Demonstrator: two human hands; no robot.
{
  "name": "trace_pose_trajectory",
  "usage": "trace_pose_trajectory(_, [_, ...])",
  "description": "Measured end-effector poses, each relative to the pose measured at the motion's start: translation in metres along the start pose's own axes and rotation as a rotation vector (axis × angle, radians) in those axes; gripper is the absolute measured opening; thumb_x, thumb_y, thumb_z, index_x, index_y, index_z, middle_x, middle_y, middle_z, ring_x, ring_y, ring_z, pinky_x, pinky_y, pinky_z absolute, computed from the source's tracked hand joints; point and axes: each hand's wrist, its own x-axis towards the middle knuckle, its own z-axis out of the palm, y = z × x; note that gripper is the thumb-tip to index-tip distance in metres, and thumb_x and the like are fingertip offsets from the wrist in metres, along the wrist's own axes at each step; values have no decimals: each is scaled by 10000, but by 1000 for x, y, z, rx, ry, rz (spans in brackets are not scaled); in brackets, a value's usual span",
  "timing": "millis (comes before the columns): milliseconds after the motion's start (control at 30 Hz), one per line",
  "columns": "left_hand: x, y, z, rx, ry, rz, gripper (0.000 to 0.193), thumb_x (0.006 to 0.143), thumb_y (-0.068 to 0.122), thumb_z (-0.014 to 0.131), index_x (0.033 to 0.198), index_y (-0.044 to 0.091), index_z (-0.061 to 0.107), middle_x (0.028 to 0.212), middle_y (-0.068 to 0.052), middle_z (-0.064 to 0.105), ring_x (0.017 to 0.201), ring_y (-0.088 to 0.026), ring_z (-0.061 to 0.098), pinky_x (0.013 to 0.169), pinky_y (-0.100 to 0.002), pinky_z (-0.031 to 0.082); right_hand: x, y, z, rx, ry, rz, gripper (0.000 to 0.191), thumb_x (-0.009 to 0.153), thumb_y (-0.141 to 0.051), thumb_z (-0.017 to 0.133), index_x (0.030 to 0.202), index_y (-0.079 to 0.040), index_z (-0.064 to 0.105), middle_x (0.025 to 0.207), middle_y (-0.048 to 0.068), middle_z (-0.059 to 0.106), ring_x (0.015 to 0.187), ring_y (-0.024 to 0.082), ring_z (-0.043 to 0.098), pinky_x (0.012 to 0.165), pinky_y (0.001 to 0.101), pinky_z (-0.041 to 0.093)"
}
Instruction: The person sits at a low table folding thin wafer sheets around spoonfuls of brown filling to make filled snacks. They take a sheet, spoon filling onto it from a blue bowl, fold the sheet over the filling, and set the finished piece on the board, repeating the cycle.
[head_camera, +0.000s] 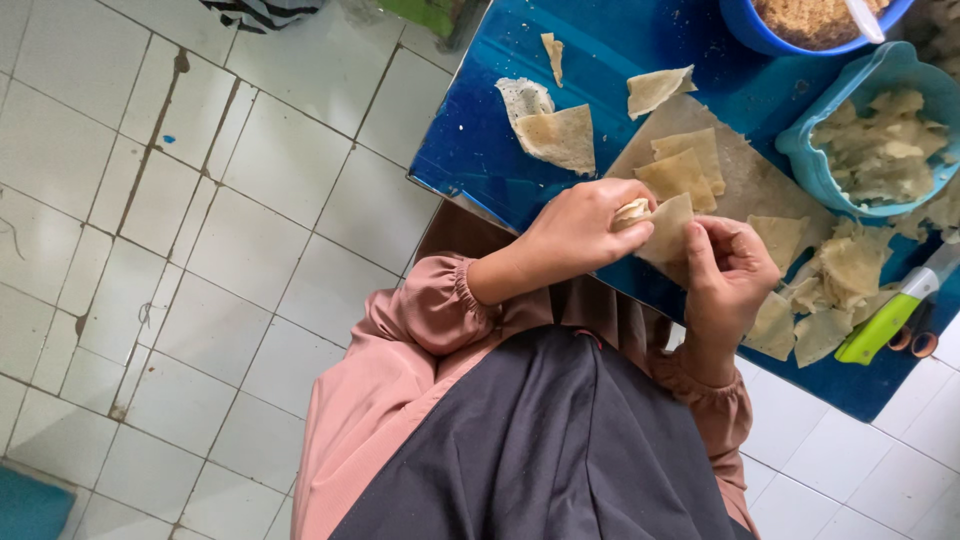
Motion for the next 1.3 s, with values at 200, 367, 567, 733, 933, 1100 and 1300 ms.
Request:
trace_pose_trajectory(200, [18,-5,10,185,81,65,221,898,279,657,1014,92,671,980,-135,719,909,-363,697,757,-456,549,7,3,12,-435,127,-197,68,1067,-34,744,1081,20,705,922,63,703,805,102,648,750,231,519])
trace_pose_trajectory(367, [19,-19,4,184,127,64,337,958,395,674,1068,76,669,995,-144,719,916,-351,707,753,-434,554,24,-1,20,-798,72,-406,107,1005,-41,783,1043,-14,687,1017,142,627,938,285,633,826,390,497])
trace_pose_trajectory(567, [10,-40,-14,-963,-115,-151,557,1130,432,483,1506,27,551,1268,-90,675,1081,-153,683,866,-337,577,19,-18,20,-953,43,-497,61,1047,-42,779,1087,-63,738,1108,118,632,1075,309,586,938,445,429])
trace_pose_trajectory(733, [3,-34,-1,-1368,-294,-197,681,1149,511,391,1638,39,360,1435,-103,593,1295,-165,601,1122,-346,497,0,-39,31,-538,-59,-515,180,1057,-39,818,1187,-33,695,1142,135,617,1114,282,611,977,373,500])
trace_pose_trajectory(933, [-1,-20,8,-1328,-390,-196,803,1102,577,391,1704,100,157,1538,-62,491,1375,-154,516,1127,-341,458,7,-41,38,-548,-92,-536,175,1004,-4,815,1133,-67,714,1103,141,618,1078,282,623,929,341,509])
trace_pose_trajectory(1100, [-2,-18,10,-1105,-340,-115,667,1098,332,539,1649,93,248,1510,-30,507,1376,-136,507,1140,-317,447,1,-27,28,-70,-77,-242,70,1093,-6,730,1141,0,679,1092,94,650,994,168,626,880,252,485])
trace_pose_trajectory(1300, [-4,-25,5,-1137,-108,-152,365,1105,151,456,1428,23,569,1276,-54,653,1129,-108,609,942,-253,493,9,-14,10,734,-151,31,87,1084,56,618,1169,40,611,1107,125,674,1026,181,667,984,278,516])
